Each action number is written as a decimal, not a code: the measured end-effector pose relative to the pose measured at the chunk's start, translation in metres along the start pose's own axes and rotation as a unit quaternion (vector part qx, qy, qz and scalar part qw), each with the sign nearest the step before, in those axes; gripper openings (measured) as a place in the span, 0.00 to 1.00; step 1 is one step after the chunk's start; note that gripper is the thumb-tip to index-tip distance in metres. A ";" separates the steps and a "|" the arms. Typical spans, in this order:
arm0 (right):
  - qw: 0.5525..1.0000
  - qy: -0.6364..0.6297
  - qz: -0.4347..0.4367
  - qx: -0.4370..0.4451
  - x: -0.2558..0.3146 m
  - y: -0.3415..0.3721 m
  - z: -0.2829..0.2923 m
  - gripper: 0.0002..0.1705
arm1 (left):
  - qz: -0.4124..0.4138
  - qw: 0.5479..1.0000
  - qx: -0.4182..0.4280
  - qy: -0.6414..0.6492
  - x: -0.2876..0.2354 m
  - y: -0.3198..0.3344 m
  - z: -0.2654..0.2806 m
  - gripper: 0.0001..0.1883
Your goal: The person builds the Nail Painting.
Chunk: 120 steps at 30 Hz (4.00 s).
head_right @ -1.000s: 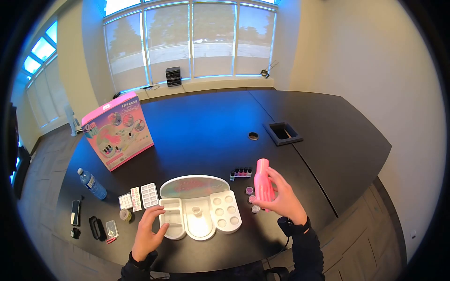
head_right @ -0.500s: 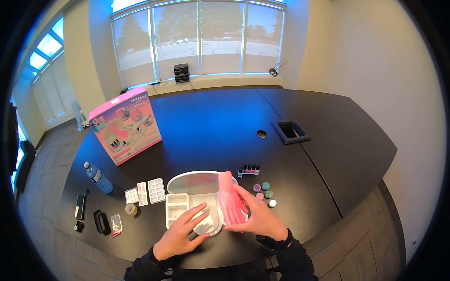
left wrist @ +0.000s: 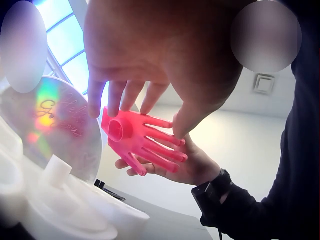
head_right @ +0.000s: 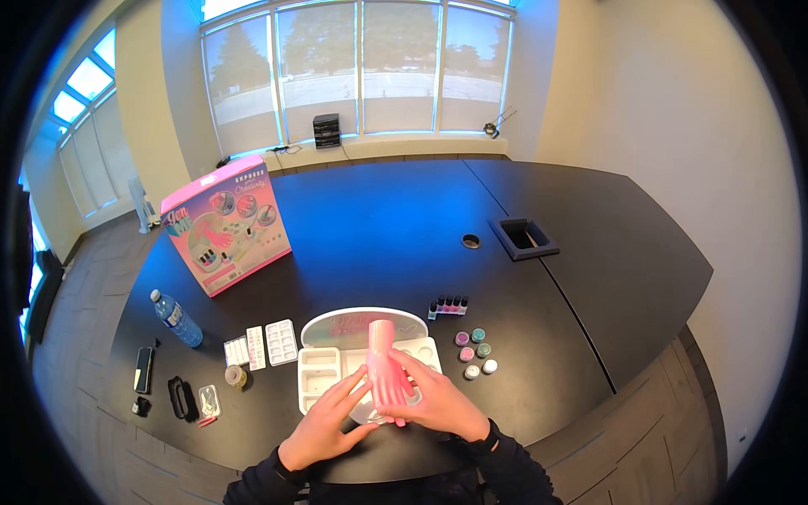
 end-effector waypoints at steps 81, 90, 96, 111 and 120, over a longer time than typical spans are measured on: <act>0.982 0.169 0.079 -0.005 -0.021 -0.019 -0.045 0.33 | 0.090 0.991 0.035 -0.097 0.070 0.030 -0.012 0.29; 0.982 0.174 0.075 -0.007 -0.023 -0.021 -0.045 0.31 | 0.088 0.990 0.046 -0.104 0.070 0.029 -0.012 0.31; 0.983 0.168 0.070 -0.001 -0.023 -0.020 -0.045 0.31 | 0.095 0.989 0.042 -0.108 0.061 0.023 0.002 0.32; 0.986 0.145 0.080 -0.030 -0.012 -0.018 -0.028 0.26 | 0.169 0.966 -0.077 -0.180 0.140 0.017 0.106 0.22; 0.986 0.116 0.085 -0.088 -0.006 -0.006 0.006 0.21 | 0.240 0.933 0.028 -0.266 0.251 0.016 0.113 0.43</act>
Point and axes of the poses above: each hand's wrist, its own y-axis away from the middle knuckle, its own z-axis out of the back of the hand, x = y × z, the point moved 8 cm from there along -y, towards the middle knuckle, and after that the axes turned 4 degrees about z, right-handed, at the moved point
